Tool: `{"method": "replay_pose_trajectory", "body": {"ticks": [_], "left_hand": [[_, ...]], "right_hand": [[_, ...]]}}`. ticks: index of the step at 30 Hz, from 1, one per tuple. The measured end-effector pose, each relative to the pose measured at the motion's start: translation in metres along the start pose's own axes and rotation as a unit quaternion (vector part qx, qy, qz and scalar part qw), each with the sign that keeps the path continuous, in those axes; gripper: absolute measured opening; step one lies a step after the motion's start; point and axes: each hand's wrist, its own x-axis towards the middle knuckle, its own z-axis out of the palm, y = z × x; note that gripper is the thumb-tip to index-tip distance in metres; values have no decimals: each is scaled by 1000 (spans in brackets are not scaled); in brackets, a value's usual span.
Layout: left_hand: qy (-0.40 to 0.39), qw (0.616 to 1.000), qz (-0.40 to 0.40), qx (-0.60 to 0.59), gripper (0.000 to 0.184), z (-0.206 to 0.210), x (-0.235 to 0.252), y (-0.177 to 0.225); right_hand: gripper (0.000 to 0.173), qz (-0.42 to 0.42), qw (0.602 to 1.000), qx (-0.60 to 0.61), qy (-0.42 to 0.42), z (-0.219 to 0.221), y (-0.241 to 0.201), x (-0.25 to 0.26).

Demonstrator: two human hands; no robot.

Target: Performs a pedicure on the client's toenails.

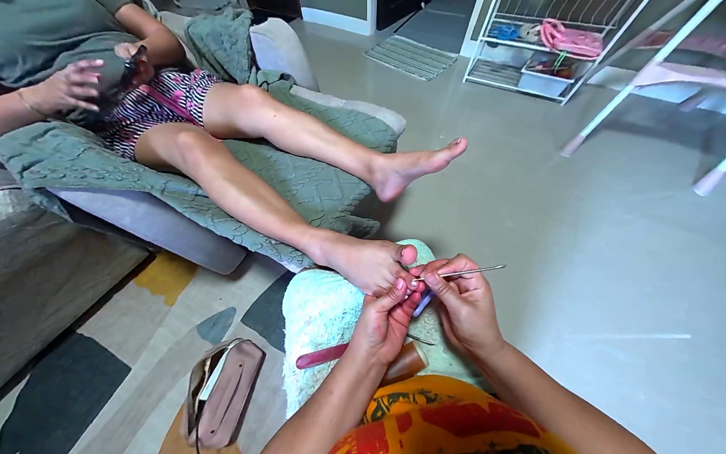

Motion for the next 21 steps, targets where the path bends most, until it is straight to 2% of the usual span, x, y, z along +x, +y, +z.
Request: {"method": "replay_pose_trajectory", "body": {"ticks": [7, 21], "left_hand": [[8, 1000, 1, 8, 7, 2, -1, 1], [13, 1000, -2, 8, 7, 3, -2, 1]], "right_hand": [[10, 21, 1000, -3, -16, -2, -8, 1], [12, 11, 1000, -2, -21, -2, -3, 0]]}}
